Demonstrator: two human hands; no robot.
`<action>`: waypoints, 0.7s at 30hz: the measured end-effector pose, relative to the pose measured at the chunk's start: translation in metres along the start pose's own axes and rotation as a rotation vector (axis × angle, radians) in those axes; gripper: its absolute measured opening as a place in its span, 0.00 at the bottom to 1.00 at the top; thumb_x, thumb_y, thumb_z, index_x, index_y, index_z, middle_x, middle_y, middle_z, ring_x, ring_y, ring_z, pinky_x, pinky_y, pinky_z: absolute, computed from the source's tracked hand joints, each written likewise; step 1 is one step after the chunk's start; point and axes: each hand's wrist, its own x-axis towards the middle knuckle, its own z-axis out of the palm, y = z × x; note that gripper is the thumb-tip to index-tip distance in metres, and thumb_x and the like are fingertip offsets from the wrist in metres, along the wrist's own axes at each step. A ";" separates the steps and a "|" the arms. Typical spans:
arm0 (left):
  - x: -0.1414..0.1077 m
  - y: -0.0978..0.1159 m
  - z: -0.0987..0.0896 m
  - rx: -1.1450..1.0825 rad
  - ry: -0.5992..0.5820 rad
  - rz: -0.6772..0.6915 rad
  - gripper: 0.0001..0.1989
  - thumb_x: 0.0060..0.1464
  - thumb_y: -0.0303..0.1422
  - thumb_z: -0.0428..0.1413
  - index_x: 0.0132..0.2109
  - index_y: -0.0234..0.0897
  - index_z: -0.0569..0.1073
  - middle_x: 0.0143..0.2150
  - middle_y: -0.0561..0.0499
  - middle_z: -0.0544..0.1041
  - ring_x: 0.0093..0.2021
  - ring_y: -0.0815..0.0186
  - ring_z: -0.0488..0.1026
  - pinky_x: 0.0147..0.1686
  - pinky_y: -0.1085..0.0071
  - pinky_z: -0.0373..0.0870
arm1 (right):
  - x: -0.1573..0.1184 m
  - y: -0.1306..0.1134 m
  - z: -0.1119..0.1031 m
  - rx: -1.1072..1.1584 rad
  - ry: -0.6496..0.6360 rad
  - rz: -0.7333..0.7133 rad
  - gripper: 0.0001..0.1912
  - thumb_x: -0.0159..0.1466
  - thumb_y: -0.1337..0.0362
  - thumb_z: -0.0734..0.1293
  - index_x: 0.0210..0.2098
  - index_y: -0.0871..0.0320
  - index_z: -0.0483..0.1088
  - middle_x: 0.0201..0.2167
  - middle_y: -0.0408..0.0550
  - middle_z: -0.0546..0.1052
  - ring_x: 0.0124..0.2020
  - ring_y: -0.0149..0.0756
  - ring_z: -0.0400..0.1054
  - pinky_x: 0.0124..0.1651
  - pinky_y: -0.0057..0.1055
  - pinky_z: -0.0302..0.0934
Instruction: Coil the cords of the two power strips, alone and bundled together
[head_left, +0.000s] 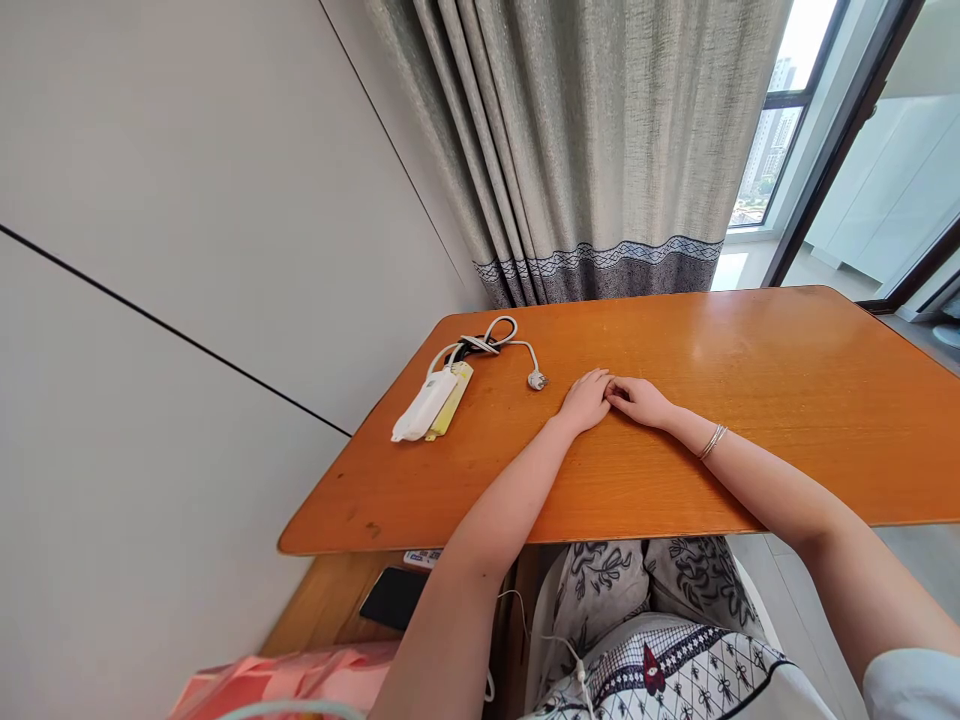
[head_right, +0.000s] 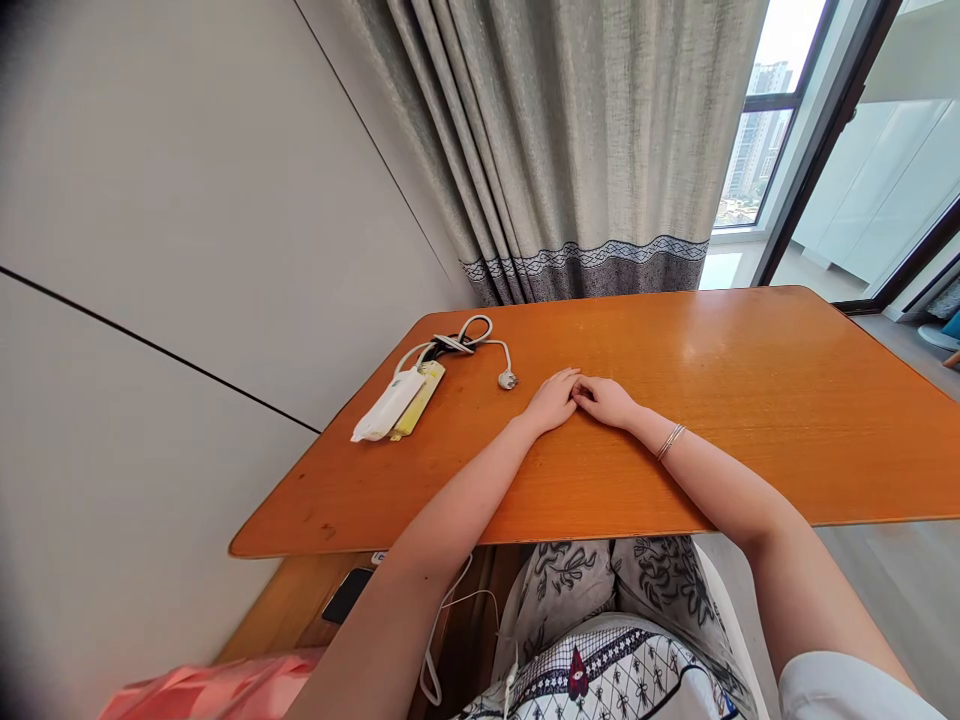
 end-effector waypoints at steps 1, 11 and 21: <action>0.000 0.000 0.000 -0.001 0.000 0.000 0.25 0.59 0.24 0.51 0.63 0.30 0.71 0.69 0.37 0.68 0.71 0.52 0.63 0.72 0.56 0.58 | 0.000 0.000 0.000 -0.001 0.001 0.001 0.03 0.65 0.67 0.64 0.34 0.56 0.70 0.30 0.44 0.75 0.30 0.33 0.64 0.38 0.30 0.56; 0.001 -0.001 0.002 -0.011 0.005 0.005 0.25 0.58 0.23 0.51 0.62 0.30 0.72 0.69 0.37 0.68 0.72 0.52 0.62 0.72 0.55 0.57 | 0.000 0.001 0.000 -0.001 -0.004 0.000 0.03 0.65 0.68 0.64 0.34 0.56 0.70 0.30 0.44 0.75 0.30 0.33 0.64 0.38 0.29 0.56; 0.001 -0.003 0.003 -0.016 0.012 0.002 0.25 0.58 0.23 0.51 0.62 0.33 0.72 0.69 0.39 0.69 0.72 0.54 0.63 0.71 0.55 0.59 | 0.000 0.000 0.000 -0.011 -0.002 0.005 0.03 0.65 0.67 0.64 0.34 0.56 0.70 0.30 0.44 0.75 0.30 0.33 0.63 0.38 0.29 0.56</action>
